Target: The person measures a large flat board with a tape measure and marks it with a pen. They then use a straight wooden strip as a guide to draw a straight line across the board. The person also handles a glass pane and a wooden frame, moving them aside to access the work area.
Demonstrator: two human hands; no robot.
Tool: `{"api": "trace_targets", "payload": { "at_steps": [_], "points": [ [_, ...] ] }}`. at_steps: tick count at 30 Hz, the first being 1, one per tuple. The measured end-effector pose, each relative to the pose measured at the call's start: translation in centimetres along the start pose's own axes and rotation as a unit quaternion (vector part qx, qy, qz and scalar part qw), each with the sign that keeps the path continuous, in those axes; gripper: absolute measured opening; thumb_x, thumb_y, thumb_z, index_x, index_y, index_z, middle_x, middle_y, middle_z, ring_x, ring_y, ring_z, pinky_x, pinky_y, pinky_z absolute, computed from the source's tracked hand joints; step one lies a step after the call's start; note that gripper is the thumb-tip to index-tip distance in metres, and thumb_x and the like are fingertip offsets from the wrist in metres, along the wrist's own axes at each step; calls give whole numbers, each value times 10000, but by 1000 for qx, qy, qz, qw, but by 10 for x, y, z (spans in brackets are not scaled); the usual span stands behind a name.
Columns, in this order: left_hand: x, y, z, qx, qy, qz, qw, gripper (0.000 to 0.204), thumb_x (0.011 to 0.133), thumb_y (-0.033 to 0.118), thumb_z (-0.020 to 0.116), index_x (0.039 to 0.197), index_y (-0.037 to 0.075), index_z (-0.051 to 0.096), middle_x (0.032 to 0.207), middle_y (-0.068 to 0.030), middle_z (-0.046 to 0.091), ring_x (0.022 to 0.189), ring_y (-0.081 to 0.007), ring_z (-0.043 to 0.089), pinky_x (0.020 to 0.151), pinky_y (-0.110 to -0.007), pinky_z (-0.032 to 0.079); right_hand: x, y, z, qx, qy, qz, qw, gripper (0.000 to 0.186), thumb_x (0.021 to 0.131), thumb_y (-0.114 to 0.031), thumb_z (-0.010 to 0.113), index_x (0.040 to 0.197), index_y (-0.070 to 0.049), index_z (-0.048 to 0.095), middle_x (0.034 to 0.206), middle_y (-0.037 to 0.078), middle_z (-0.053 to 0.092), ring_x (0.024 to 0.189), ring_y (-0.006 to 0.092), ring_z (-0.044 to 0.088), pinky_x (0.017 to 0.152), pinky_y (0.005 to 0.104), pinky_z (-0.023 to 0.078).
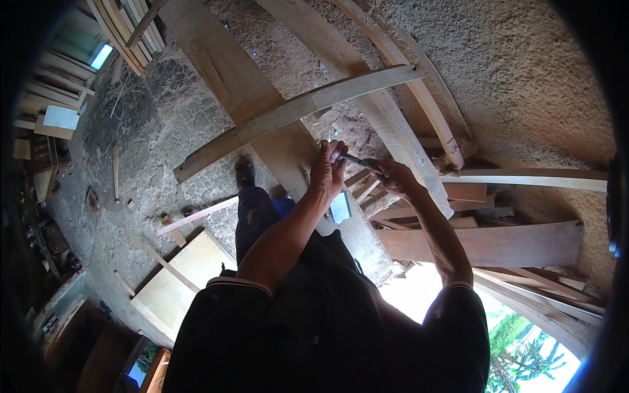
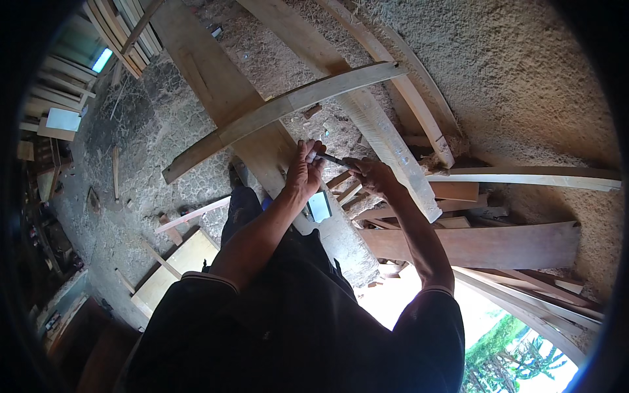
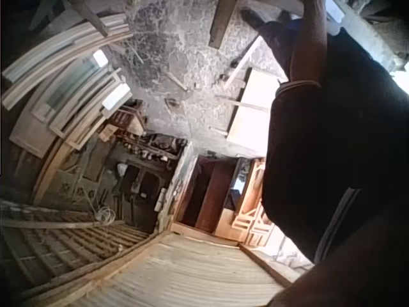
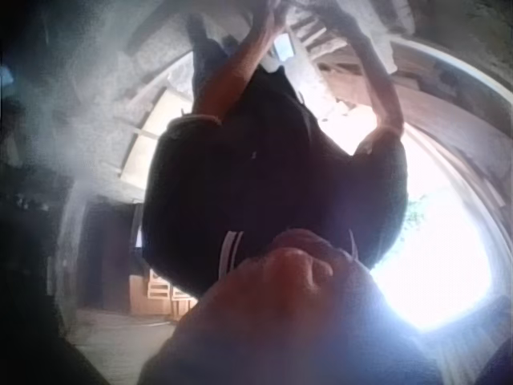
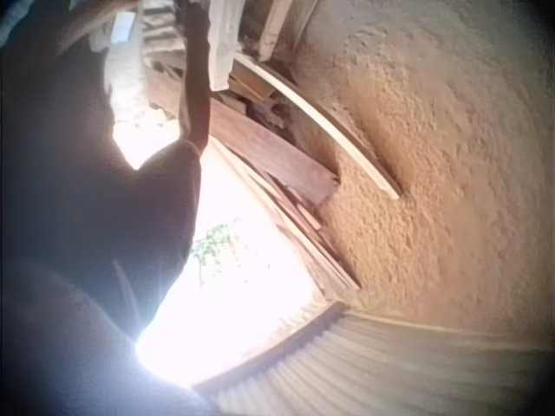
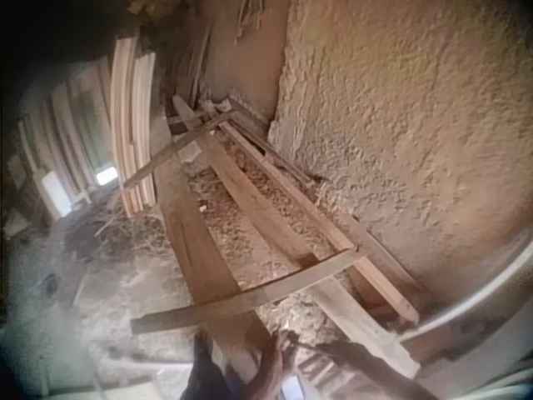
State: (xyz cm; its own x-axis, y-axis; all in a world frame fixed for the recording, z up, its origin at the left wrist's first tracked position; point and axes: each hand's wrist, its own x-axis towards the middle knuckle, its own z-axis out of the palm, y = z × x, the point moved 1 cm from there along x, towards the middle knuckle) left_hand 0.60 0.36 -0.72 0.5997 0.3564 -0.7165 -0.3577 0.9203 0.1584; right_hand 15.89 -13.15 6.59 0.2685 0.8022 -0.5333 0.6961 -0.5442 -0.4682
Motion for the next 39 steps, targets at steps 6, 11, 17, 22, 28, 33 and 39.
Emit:
{"api": "trace_targets", "payload": {
  "at_steps": [6, 11, 17, 22, 28, 33, 39],
  "points": [
    [1, -6, -2, -12, -14, 8, 1000, 491, 905, 484, 720, 1209, 113, 616, 1130, -1, 682, 1095, -185, 633, 994, -379, 424, 2, 0, -5, -20, 5, -5, 1000, 382, 990, -225, 620, 1369, -264, 592, 1067, 129, 696, 923, 289, 692, 785, 417, 546],
    [2, -5, -2, -8, -17, 15, 1000, 475, 908, 472, 722, 1199, 113, 614, 1124, -1, 684, 1086, -183, 636, 981, -366, 432, 8, 1, -8, -1, -1, -10, 1000, 392, 993, -230, 616, 1380, -279, 581, 1021, 124, 687, 911, 297, 687, 785, 417, 543],
    [1, -4, -1, -24, -19, 13, 999, 479, 902, 466, 729, 1190, 102, 612, 1109, -6, 680, 1099, -185, 629, 1003, -374, 443, 13, 1, -15, -57, -40, -3, 998, 410, 1001, -305, 594, 1408, -305, 545, 1066, 107, 694, 928, 306, 687, 784, 425, 546],
    [1, -1, 0, -26, -19, 13, 999, 492, 890, 450, 746, 1196, 90, 610, 1124, -22, 670, 1096, -189, 624, 1033, -382, 464, 22, -4, -39, -146, -57, -24, 987, 379, 1011, -362, 563, 1387, -315, 558, 998, 92, 678, 928, 292, 682, 778, 425, 544],
    [1, 1, 0, -42, -11, 6, 999, 506, 867, 426, 778, 1199, 83, 611, 1118, -37, 664, 1059, -177, 620, 1013, -375, 504, 24, -21, -69, -217, -2, -76, 973, 343, 987, -427, 582, 1309, -323, 640, 884, 80, 652, 826, 272, 677, 741, 418, 539],
    [-3, 3, 6, -40, -1, 6, 999, 486, 852, 432, 791, 1158, 91, 628, 1102, -19, 670, 1081, -165, 597, 1009, -379, 504, 29, 4, -57, -155, -33, -67, 985, 375, 988, -395, 601, 1358, -333, 609, 941, 86, 672, 867, 273, 679, 766, 395, 536],
    [-2, 3, 2, -33, -16, 13, 999, 445, 868, 428, 776, 1139, 104, 636, 1095, -22, 675, 1068, -166, 607, 1023, -391, 483, 34, 11, -42, -123, -38, -53, 990, 376, 1006, -425, 558, 1378, -374, 586, 978, 55, 663, 901, 249, 669, 786, 393, 527]
  ]
}}
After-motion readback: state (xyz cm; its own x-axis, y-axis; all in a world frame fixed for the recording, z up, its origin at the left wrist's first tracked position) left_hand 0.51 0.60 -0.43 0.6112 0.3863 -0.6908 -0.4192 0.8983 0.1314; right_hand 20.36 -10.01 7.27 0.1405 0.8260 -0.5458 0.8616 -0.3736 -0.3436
